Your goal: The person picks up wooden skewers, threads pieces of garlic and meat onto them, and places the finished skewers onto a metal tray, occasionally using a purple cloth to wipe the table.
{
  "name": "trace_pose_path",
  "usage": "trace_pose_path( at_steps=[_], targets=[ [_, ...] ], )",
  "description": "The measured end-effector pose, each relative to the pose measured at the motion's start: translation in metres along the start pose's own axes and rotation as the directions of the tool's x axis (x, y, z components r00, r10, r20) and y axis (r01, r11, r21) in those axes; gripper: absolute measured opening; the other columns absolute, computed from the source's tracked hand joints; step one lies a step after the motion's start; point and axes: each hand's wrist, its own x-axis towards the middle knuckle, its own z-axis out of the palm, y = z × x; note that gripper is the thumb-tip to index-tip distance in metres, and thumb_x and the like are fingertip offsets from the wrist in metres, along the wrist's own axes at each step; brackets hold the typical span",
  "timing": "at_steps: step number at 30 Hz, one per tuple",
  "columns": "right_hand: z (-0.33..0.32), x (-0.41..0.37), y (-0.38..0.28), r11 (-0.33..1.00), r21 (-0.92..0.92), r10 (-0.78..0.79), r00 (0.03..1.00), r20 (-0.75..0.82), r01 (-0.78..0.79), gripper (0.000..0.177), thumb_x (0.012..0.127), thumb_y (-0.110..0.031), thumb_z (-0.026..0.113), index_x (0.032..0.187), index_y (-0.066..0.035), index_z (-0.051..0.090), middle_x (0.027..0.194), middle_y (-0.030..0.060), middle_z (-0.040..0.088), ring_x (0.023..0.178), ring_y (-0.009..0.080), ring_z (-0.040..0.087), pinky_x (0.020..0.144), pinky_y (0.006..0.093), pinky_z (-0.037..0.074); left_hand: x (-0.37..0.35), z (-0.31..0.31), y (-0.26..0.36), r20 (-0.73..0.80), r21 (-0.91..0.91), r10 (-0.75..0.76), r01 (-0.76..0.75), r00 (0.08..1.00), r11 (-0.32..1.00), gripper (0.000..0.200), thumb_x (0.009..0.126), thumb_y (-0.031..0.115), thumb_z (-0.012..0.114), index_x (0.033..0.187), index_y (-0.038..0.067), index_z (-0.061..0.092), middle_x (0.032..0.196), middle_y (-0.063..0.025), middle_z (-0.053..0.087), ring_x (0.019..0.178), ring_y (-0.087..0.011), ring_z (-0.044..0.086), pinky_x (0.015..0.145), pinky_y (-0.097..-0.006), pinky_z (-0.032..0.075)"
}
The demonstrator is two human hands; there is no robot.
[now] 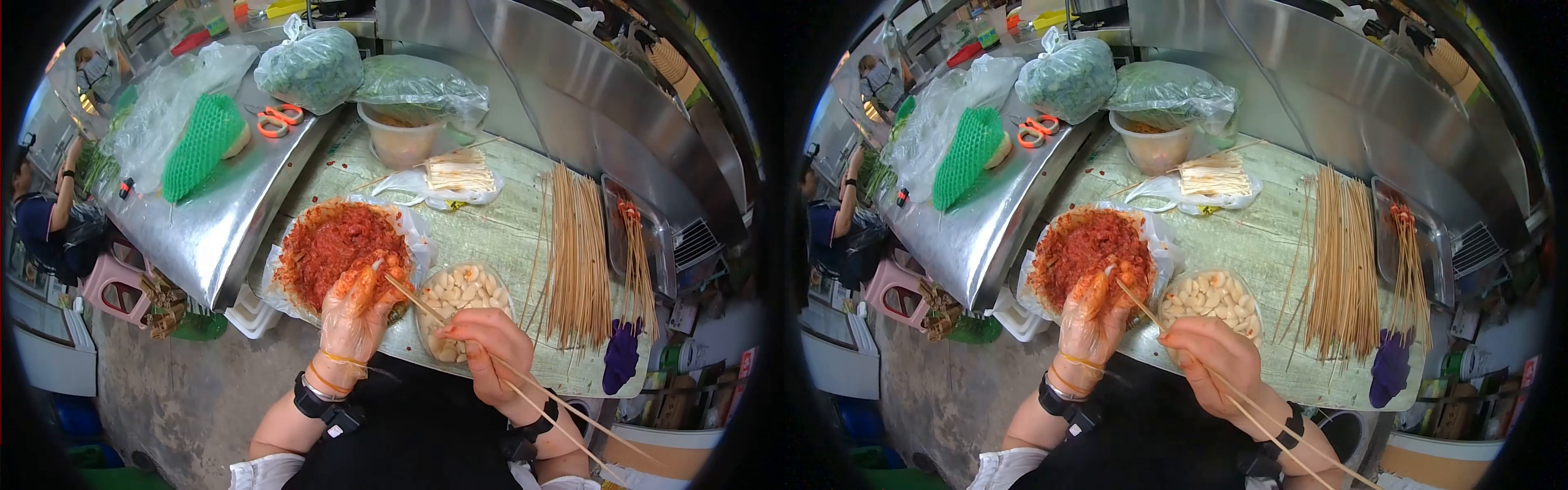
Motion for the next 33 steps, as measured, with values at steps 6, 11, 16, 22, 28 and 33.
trace_pose_path(
  at_steps=[6, 11, 16, 22, 28, 33],
  targets=[
    [-0.001, 0.006, -0.001, 0.999, -0.038, -0.011, 0.999, 0.045, 0.013, 0.019, 0.091, -0.012, 0.049, 0.093, 0.0, 0.063, 0.088, 0.0132, 0.063, 0.078, 0.0223, 0.06, 0.067, 0.0293, 0.049, 0.002, -0.009, -0.005, -0.02, 0.051, 0.013, -0.012, 1.0, 0.999, 0.031, 0.092, 0.011, 0.053, 0.119, -0.005, 0.049, 0.115, -0.0166, 0.057, 0.104, -0.0272, 0.058, 0.087, -0.039, 0.052],
    [0.01, 0.008, 0.01, 0.994, -0.056, -0.087, 0.994, 0.064, 0.09, 0.016, 0.09, -0.011, 0.051, 0.094, -0.003, 0.063, 0.09, 0.0127, 0.063, 0.073, 0.022, 0.061, 0.062, 0.0297, 0.05, -0.001, -0.003, -0.003, -0.055, 0.083, 0.035, -0.031, 0.998, 0.996, 0.032, 0.09, 0.008, 0.053, 0.119, -0.004, 0.048, 0.113, -0.0161, 0.057, 0.102, -0.029, 0.058, 0.086, -0.0401, 0.052],
    [0.023, 0.011, 0.02, 0.958, -0.136, -0.247, 0.968, 0.05, 0.251, 0.022, 0.076, -0.003, 0.063, 0.097, -0.003, 0.059, 0.094, 0.0114, 0.058, 0.077, 0.0263, 0.061, 0.059, 0.0331, 0.051, 0.008, -0.017, -0.01, 0.005, 0.445, 0.233, -0.211, 0.972, 0.87, 0.02, 0.091, 0.006, 0.051, 0.11, 0.002, 0.054, 0.104, -0.01, 0.061, 0.092, -0.021, 0.062, 0.075, -0.0334, 0.054],
    [0.038, 0.019, 0.025, 0.97, -0.076, -0.225, 0.971, 0.076, 0.23, 0.02, 0.078, -0.002, 0.061, 0.098, -0.002, 0.057, 0.091, 0.0108, 0.053, 0.077, 0.0275, 0.059, 0.061, 0.0339, 0.049, 0.007, -0.005, -0.006, -0.05, 0.205, 0.178, -0.165, 0.983, 0.965, 0.02, 0.091, 0.005, 0.052, 0.111, 0.001, 0.053, 0.105, -0.0098, 0.06, 0.093, -0.0189, 0.061, 0.074, -0.0286, 0.054],
    [0.052, 0.028, 0.034, 0.987, -0.025, -0.158, 0.986, 0.044, 0.16, 0.019, 0.081, 0.0, 0.06, 0.1, 0.0, 0.058, 0.095, 0.0116, 0.055, 0.079, 0.0272, 0.06, 0.065, 0.0315, 0.049, 0.009, -0.001, -0.002, 0.02, 0.155, 0.118, -0.12, 0.993, 0.981, 0.02, 0.09, 0.005, 0.053, 0.109, -0.001, 0.054, 0.105, -0.0103, 0.06, 0.091, -0.0192, 0.06, 0.076, -0.0274, 0.052],
    [0.034, 0.019, 0.025, 0.999, 0.044, 0.023, 1.0, 0.001, -0.023, 0.014, 0.088, -0.007, 0.058, 0.098, 0.002, 0.062, 0.093, 0.0085, 0.059, 0.081, 0.019, 0.061, 0.064, 0.0256, 0.047, 0.018, -0.02, -0.005, -0.004, 0.178, 0.216, -0.212, 0.976, 0.961, 0.022, 0.091, 0.007, 0.052, 0.111, -0.002, 0.053, 0.107, -0.0129, 0.06, 0.093, -0.02, 0.061, 0.078, -0.0278, 0.053]
  ],
)
